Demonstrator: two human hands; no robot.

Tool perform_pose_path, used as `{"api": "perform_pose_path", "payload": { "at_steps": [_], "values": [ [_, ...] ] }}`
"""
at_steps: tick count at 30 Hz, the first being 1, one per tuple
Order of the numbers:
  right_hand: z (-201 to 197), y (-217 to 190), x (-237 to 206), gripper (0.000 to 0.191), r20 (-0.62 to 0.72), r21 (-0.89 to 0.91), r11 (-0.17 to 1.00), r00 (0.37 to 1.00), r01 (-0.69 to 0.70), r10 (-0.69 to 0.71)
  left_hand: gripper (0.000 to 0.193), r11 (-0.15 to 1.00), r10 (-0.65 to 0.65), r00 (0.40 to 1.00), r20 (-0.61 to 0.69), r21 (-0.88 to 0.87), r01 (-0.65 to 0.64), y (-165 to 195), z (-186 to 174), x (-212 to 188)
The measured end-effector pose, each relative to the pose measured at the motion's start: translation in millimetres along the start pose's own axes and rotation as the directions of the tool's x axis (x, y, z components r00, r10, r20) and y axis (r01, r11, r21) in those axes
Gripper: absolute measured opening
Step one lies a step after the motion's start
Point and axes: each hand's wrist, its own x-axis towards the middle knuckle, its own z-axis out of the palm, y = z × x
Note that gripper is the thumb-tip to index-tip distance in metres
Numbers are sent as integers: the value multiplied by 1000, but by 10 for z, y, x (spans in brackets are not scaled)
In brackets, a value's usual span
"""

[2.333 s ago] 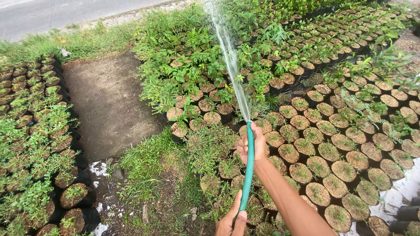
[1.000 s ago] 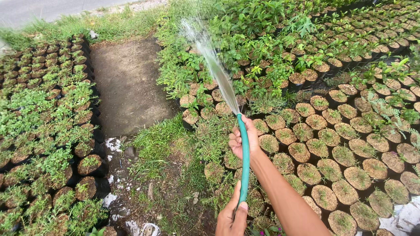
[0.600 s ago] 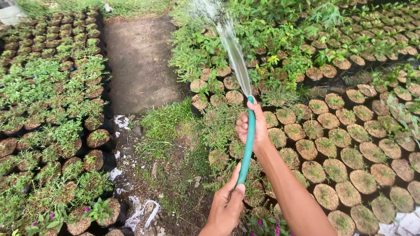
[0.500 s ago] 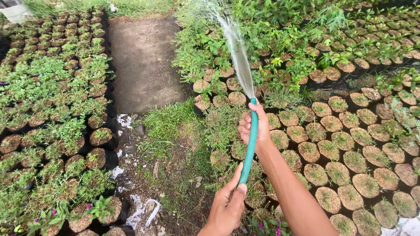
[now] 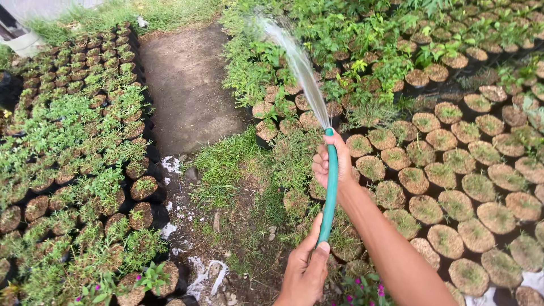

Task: The person holds a green hose with both hands and sprays water over rows of potted seedlings in an outdoor nursery bed, sweeping the stream across different sections of plants throughout the clip.

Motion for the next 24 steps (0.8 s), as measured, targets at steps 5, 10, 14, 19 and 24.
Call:
{"api": "perform_pose_path", "payload": {
  "at_steps": [5, 10, 14, 19, 24],
  "values": [
    [-31, 4, -34, 15, 46, 49, 998, 999, -32, 30, 65, 997, -58, 998, 5, 47, 58, 21, -5, -60],
    [-85, 7, -17, 13, 0, 66, 997, 999, -45, 45, 64, 996, -30, 999, -18, 83, 32, 77, 29, -75],
    [-108, -9, 19, 13, 4, 66, 997, 999, -48, 48, 64, 988, -83, 996, -32, 128, 86, 125, 66, -92],
    [-70, 13, -17, 13, -35, 59, 997, 998, -53, 56, 66, 985, -174, 985, 5, -7, 174, 174, 75, -107],
    [6, 29, -33, 16, -64, 51, 998, 997, -42, 45, 70, 979, -198, 979, 48, -31, 200, 199, 32, -166]
  ]
}}
